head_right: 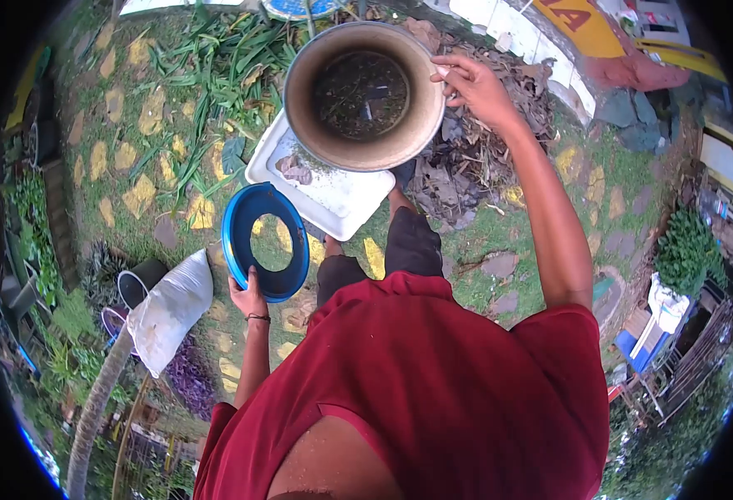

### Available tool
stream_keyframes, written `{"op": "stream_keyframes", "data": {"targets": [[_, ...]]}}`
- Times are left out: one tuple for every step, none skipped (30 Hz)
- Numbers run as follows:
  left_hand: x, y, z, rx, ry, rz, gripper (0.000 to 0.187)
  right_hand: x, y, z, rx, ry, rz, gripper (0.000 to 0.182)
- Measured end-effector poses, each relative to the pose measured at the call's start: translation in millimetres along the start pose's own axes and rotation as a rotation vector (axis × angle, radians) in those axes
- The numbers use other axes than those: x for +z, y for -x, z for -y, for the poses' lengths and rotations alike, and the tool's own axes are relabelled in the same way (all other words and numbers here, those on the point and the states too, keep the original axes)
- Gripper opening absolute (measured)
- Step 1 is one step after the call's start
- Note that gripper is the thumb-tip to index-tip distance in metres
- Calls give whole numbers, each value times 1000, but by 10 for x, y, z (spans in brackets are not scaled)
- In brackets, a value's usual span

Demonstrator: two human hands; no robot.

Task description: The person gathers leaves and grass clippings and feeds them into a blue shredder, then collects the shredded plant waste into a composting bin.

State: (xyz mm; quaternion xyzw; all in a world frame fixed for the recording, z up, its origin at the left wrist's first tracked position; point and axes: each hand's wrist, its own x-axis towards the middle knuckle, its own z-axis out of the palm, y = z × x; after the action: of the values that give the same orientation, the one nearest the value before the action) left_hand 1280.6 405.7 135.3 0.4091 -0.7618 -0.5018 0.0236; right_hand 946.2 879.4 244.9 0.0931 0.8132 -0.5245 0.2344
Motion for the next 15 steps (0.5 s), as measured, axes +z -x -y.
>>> {"op": "stream_keyframes", "data": {"targets": [[-7, 59, 38, -27, 7, -2, 24, 177, -216, 81, -19, 78, 111, 38], [6, 100, 92, -40, 15, -33, 24, 408, -429, 138, 11, 184, 196, 42], [3, 163, 146, -58, 28, -41, 22, 622, -635, 109, 7, 272, 310, 49], [0, 242, 201, -76, 39, -46, 20, 838, -914, -138, -101, 358, 380, 59], [12, 313, 225, -91, 28, -74, 20, 1041, -1123, -361, -141, 529, 416, 69], [1, 386, 276, -101, 30, -89, 20, 1234, -1323, -507, -158, 749, 504, 87], [2, 461, 329, -129, 19, -105, 24, 1425, -1446, -616, -123, 895, 489, 96], [21, 501, 335, -151, 11, -121, 28, 1588, -1586, -705, -92, 1039, 464, 105], [30, 568, 337, -144, -18, -144, 29, 1701, -1730, -784, -102, 1044, 469, 105], [18, 632, 471, -132, -22, -162, 28, 1809, -1917, -852, -99, 1270, 423, 111], [18, 689, 497, -168, 19, -181, 26, 1924, -2053, -890, -93, 1491, 372, 116], [41, 770, 526, -208, 58, -196, 24, 2024, -2155, -959, -101, 1497, 380, 116], [69, 823, 559, -217, 58, -204, 24, 2143, -2235, -1016, -92, 1517, 352, 119], [70, 888, 588, -234, 85, -234, 23, 2261, -2264, -1099, -78, 1533, 328, 121], [67, 954, 605, -251, 114, -264, 22, 2375, -2243, -1196, -78, 1536, 341, 121]]}}
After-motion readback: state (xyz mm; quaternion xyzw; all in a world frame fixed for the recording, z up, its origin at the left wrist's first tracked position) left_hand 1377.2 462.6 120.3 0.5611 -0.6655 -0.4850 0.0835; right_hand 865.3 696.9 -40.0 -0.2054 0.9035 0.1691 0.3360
